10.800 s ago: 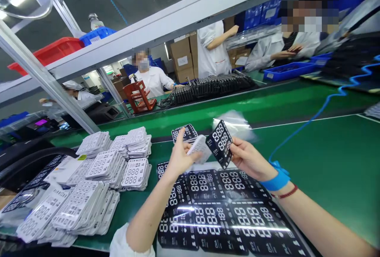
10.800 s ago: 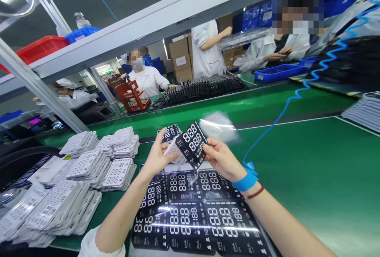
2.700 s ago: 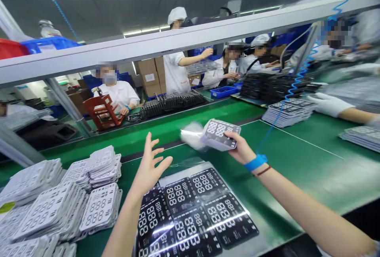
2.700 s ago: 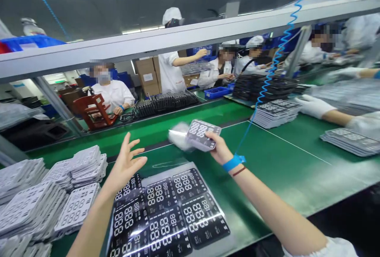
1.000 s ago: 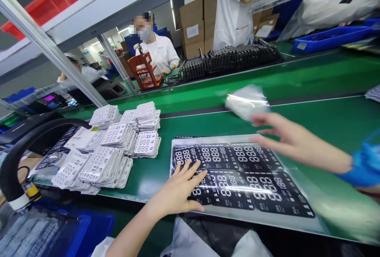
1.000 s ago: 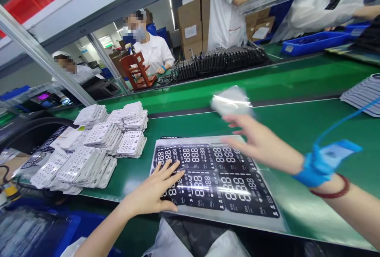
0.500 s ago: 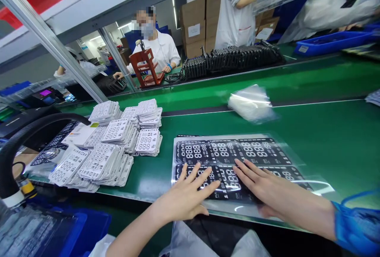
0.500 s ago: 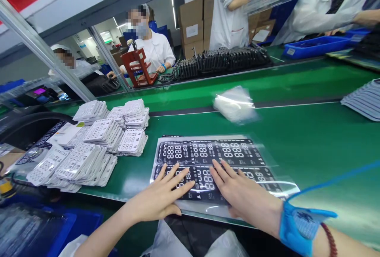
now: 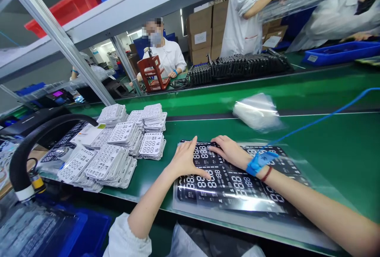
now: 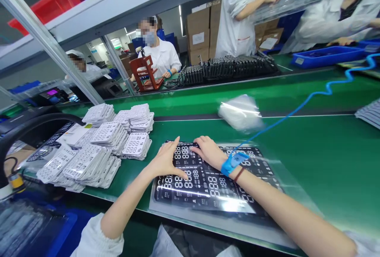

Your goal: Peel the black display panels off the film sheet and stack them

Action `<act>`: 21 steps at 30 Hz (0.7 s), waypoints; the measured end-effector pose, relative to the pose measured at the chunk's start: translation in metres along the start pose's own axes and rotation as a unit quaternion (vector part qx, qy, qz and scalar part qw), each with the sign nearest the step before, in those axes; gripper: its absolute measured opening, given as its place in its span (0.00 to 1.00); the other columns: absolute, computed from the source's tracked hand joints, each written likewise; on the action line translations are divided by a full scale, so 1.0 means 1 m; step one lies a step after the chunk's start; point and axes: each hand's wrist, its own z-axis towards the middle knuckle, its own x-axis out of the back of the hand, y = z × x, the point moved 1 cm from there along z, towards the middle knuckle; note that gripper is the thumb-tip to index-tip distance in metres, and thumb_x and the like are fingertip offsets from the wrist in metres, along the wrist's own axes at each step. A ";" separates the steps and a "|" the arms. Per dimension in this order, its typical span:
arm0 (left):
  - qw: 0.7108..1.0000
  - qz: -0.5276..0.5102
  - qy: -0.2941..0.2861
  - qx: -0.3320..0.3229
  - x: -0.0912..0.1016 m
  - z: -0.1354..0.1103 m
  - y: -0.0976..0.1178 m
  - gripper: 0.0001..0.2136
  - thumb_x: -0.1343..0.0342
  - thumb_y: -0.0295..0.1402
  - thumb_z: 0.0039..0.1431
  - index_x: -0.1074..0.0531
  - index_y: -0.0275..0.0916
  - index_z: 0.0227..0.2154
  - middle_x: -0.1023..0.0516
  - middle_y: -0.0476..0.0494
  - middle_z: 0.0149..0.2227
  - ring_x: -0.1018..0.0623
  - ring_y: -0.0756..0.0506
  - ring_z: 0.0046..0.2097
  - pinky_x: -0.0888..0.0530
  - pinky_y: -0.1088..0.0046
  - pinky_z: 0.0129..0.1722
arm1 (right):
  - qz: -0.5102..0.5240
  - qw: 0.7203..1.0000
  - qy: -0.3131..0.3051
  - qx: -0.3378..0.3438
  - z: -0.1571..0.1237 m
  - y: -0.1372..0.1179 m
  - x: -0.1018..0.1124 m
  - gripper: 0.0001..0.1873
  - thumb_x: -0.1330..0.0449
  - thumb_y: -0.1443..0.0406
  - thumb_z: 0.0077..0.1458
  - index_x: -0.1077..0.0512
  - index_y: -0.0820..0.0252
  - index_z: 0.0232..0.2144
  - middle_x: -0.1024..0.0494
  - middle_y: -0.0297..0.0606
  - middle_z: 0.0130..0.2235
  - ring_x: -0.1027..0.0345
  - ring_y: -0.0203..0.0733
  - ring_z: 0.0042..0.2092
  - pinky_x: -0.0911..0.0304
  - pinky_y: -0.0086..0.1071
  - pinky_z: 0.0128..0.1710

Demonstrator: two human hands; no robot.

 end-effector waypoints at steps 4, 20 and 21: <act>0.997 -0.047 0.045 0.036 -0.005 -0.002 -0.001 0.68 0.33 0.56 0.24 0.68 0.32 0.64 0.44 0.25 0.60 0.45 0.29 0.62 0.51 0.47 0.59 | 0.212 0.977 -0.020 -0.003 -0.002 0.000 0.013 0.18 0.46 0.50 0.55 0.30 0.58 0.28 0.24 0.44 0.37 0.30 0.52 0.43 0.35 0.47 0.45; 0.850 0.258 0.177 0.424 0.071 -0.032 0.002 0.33 0.42 0.51 0.50 0.35 0.27 0.50 0.27 0.25 0.44 0.29 0.31 0.50 0.32 0.59 0.46 | 0.682 0.707 0.124 -0.141 -0.023 0.002 0.074 0.19 0.29 0.54 0.37 0.34 0.58 0.18 0.27 0.37 0.40 0.31 0.43 0.40 0.31 0.34 0.36; 0.836 0.251 0.168 0.458 0.074 -0.033 -0.002 0.33 0.40 0.50 0.48 0.35 0.27 0.50 0.27 0.24 0.43 0.28 0.31 0.49 0.32 0.59 0.44 | 0.684 0.706 0.122 -0.137 -0.024 0.001 0.075 0.19 0.29 0.55 0.38 0.33 0.58 0.18 0.27 0.36 0.39 0.31 0.42 0.40 0.31 0.33 0.36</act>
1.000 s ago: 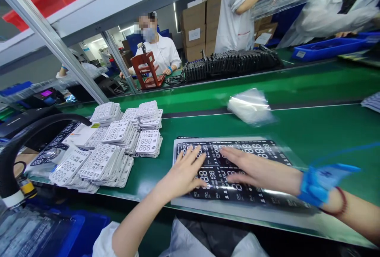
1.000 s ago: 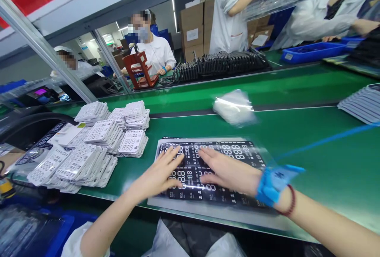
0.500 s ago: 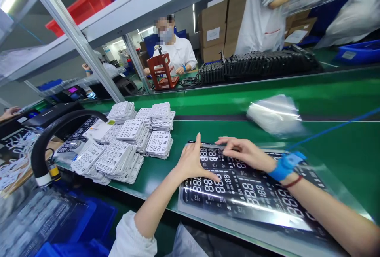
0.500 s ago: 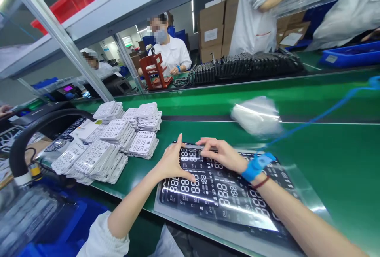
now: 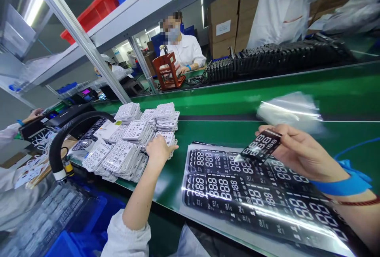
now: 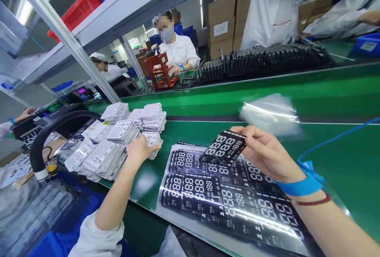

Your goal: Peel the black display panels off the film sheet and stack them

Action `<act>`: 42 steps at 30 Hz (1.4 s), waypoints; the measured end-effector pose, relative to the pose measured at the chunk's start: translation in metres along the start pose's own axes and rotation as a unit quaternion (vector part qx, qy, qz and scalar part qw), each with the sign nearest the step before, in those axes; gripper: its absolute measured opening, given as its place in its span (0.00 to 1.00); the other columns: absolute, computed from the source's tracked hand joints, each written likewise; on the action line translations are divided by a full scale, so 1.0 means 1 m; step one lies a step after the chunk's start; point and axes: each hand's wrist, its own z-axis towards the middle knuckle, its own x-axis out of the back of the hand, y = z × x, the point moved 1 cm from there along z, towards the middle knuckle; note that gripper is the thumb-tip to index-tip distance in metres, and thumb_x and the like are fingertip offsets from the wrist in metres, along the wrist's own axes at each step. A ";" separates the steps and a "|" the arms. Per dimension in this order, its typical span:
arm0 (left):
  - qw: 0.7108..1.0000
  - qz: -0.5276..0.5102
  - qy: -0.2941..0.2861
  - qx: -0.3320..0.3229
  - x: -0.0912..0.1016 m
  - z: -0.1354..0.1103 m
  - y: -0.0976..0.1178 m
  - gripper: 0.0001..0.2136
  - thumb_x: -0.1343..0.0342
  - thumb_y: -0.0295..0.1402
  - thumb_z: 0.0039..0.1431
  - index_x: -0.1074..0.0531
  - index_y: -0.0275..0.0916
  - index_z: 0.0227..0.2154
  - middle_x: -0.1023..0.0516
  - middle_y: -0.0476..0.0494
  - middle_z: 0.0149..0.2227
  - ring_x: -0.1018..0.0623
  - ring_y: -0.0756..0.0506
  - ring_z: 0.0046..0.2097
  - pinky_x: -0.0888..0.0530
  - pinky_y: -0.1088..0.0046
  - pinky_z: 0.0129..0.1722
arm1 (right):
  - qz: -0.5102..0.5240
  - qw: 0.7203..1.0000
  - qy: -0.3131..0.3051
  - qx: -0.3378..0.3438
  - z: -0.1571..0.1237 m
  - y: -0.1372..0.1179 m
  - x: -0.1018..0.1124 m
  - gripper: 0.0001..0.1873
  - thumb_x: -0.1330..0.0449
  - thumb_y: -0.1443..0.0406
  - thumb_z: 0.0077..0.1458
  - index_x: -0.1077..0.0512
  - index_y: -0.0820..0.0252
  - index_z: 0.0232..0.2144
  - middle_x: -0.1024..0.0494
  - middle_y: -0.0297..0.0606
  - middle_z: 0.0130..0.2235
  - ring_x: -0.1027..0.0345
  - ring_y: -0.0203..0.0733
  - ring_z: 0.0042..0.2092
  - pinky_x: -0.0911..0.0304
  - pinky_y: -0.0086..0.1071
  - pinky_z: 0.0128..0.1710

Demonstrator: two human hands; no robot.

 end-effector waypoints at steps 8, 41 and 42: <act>0.998 -0.037 0.006 0.055 -0.012 0.007 -0.007 0.36 0.41 0.48 0.50 0.40 0.23 0.53 0.28 0.24 0.45 0.33 0.30 0.53 0.31 0.60 0.44 | -0.011 0.999 -0.030 0.006 -0.001 0.000 0.003 0.19 0.29 0.55 0.38 0.33 0.59 0.17 0.29 0.35 0.37 0.33 0.37 0.38 0.33 0.28 0.36; 0.320 -0.740 -0.556 -0.204 -0.027 -0.028 0.149 0.31 0.53 0.47 0.52 0.46 0.47 0.59 0.39 0.41 0.60 0.36 0.34 0.58 0.38 0.44 0.52 | -0.096 0.976 0.168 0.099 0.015 0.000 0.016 0.24 0.28 0.52 0.32 0.37 0.59 0.20 0.36 0.26 0.17 0.46 0.27 0.17 0.48 0.23 0.14; 0.320 -0.739 -0.559 -0.199 -0.027 -0.027 0.151 0.31 0.56 0.51 0.54 0.46 0.46 0.59 0.40 0.40 0.60 0.36 0.34 0.58 0.38 0.45 0.52 | -0.137 0.968 0.169 0.123 0.013 -0.002 0.014 0.24 0.29 0.52 0.33 0.37 0.58 0.20 0.37 0.26 0.17 0.46 0.28 0.17 0.48 0.24 0.13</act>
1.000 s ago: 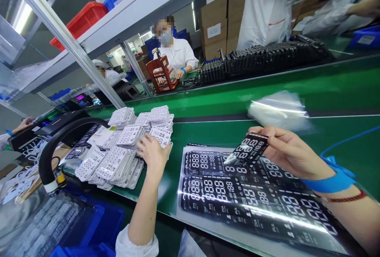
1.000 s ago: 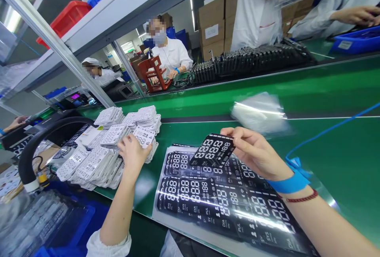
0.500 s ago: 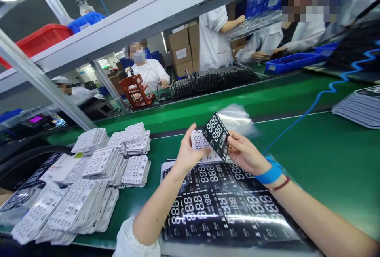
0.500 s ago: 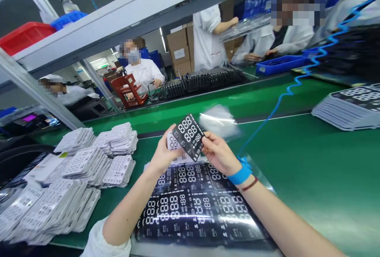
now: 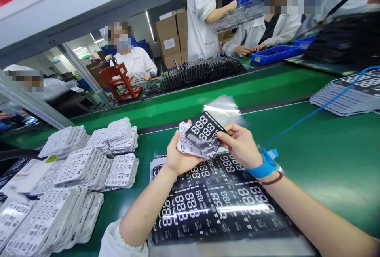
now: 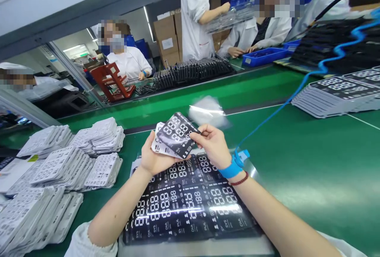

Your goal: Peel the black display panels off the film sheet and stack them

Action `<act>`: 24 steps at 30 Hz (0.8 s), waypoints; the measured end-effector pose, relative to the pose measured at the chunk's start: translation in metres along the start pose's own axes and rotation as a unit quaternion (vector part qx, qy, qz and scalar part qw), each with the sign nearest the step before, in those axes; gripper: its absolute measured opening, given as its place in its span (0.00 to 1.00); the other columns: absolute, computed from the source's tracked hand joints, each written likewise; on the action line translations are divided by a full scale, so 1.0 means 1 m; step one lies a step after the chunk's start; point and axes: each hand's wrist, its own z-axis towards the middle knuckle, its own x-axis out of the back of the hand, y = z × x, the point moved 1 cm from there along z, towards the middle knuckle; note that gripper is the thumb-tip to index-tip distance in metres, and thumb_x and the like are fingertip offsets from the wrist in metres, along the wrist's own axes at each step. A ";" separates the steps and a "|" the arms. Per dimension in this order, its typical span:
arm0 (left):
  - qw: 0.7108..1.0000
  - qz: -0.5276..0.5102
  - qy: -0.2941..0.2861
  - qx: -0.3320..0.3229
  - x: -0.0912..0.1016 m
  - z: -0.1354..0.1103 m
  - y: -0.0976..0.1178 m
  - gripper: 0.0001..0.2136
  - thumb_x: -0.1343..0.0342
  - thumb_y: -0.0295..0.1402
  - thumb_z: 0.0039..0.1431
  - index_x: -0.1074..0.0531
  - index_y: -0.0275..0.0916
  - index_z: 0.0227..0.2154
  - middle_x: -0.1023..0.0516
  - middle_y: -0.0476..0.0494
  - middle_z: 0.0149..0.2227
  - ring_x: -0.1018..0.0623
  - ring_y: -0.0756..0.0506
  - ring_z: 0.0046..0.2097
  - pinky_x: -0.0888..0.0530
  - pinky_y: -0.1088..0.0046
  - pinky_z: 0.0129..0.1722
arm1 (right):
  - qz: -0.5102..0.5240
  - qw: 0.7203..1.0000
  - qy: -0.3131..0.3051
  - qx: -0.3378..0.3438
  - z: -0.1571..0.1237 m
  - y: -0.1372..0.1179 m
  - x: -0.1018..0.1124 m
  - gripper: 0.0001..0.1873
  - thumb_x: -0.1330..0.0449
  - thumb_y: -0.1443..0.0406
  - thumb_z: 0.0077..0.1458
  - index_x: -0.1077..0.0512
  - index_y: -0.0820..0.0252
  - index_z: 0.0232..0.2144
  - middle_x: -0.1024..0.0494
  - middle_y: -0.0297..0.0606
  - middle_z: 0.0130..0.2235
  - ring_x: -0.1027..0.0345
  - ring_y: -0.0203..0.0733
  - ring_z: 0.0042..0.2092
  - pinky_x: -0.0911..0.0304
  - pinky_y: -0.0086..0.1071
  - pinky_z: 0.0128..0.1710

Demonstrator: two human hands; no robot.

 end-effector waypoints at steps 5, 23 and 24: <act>0.998 -0.001 -0.031 0.050 0.000 0.003 0.000 0.33 0.62 0.59 0.55 0.39 0.40 0.55 0.35 0.34 0.56 0.33 0.29 0.54 0.38 0.39 0.48 | -0.096 0.991 -0.011 0.096 -0.010 -0.011 -0.004 0.20 0.30 0.53 0.36 0.36 0.57 0.20 0.33 0.29 0.19 0.41 0.32 0.20 0.41 0.27 0.17; 0.998 -0.008 -0.041 0.044 0.001 0.003 -0.001 0.31 0.65 0.57 0.57 0.46 0.48 0.59 0.35 0.38 0.56 0.32 0.31 0.54 0.39 0.34 0.47 | -0.132 0.983 -0.011 0.127 -0.017 -0.016 -0.005 0.19 0.31 0.53 0.40 0.35 0.57 0.21 0.31 0.30 0.20 0.37 0.33 0.21 0.36 0.28 0.18; 0.998 -0.011 -0.042 0.044 0.001 0.003 -0.001 0.31 0.66 0.56 0.58 0.46 0.48 0.60 0.35 0.38 0.56 0.32 0.31 0.54 0.39 0.34 0.47 | -0.131 0.983 -0.014 0.128 -0.017 -0.016 -0.005 0.19 0.31 0.53 0.41 0.35 0.57 0.21 0.31 0.30 0.20 0.37 0.33 0.21 0.36 0.28 0.19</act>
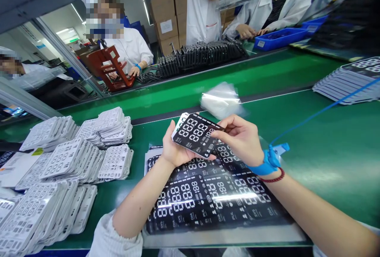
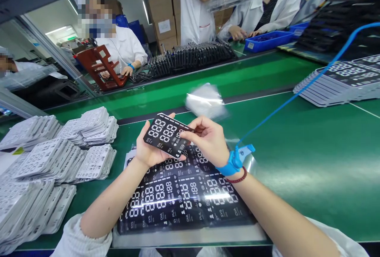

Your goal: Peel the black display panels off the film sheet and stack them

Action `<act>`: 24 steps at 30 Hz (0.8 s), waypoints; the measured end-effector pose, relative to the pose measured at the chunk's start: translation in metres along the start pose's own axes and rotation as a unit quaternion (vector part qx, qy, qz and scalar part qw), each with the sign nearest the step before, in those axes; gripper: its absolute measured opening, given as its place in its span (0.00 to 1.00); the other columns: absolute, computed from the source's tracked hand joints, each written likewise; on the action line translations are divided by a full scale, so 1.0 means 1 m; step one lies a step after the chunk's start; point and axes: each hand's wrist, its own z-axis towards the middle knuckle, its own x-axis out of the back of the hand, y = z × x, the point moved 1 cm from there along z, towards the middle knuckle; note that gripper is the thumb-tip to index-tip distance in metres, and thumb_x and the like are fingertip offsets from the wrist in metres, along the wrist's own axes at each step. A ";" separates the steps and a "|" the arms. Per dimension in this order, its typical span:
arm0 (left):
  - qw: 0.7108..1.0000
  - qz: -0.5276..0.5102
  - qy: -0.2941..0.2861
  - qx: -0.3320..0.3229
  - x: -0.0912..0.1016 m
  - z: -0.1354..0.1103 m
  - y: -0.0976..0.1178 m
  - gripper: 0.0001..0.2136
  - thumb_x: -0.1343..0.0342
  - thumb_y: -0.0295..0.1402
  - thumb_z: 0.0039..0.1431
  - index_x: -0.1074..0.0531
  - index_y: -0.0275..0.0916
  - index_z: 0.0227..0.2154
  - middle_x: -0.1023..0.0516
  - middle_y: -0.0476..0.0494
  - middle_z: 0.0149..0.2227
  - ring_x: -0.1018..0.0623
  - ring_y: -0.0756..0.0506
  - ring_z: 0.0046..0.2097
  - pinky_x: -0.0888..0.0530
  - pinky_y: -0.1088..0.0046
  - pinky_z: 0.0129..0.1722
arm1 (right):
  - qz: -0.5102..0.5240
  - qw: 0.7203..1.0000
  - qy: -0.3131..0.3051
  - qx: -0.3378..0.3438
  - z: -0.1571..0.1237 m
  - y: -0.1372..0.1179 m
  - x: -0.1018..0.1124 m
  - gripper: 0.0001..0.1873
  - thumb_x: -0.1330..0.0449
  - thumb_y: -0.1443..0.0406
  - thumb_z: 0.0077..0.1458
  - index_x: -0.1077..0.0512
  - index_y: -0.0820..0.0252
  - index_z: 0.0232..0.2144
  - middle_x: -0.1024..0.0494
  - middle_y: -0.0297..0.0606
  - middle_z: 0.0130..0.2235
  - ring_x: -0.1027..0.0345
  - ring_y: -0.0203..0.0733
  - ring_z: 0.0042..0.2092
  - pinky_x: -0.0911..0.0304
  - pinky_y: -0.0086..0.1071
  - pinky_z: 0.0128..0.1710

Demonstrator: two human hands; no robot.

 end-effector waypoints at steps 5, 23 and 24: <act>1.000 -0.014 -0.004 0.000 0.001 0.000 -0.001 0.30 0.67 0.56 0.59 0.45 0.48 0.60 0.37 0.38 0.57 0.32 0.30 0.54 0.39 0.33 0.47 | 0.000 1.000 -0.005 -0.003 -0.001 0.003 0.000 0.17 0.31 0.55 0.41 0.34 0.57 0.21 0.31 0.30 0.21 0.37 0.33 0.21 0.35 0.28 0.19; 0.998 0.050 0.034 0.020 -0.002 0.002 -0.008 0.23 0.59 0.49 0.60 0.41 0.47 0.55 0.33 0.41 0.48 0.28 0.40 0.42 0.26 0.57 0.34 | -0.268 0.949 -0.062 0.153 0.002 0.004 0.006 0.23 0.39 0.48 0.50 0.40 0.58 0.21 0.37 0.32 0.22 0.43 0.35 0.24 0.45 0.30 0.23; 0.995 0.078 0.056 0.017 -0.005 0.003 -0.011 0.22 0.57 0.48 0.60 0.40 0.46 0.54 0.32 0.42 0.45 0.28 0.42 0.40 0.26 0.60 0.33 | -0.263 0.943 -0.087 0.184 0.000 0.000 0.004 0.22 0.39 0.49 0.50 0.40 0.58 0.22 0.36 0.32 0.23 0.42 0.36 0.26 0.44 0.30 0.24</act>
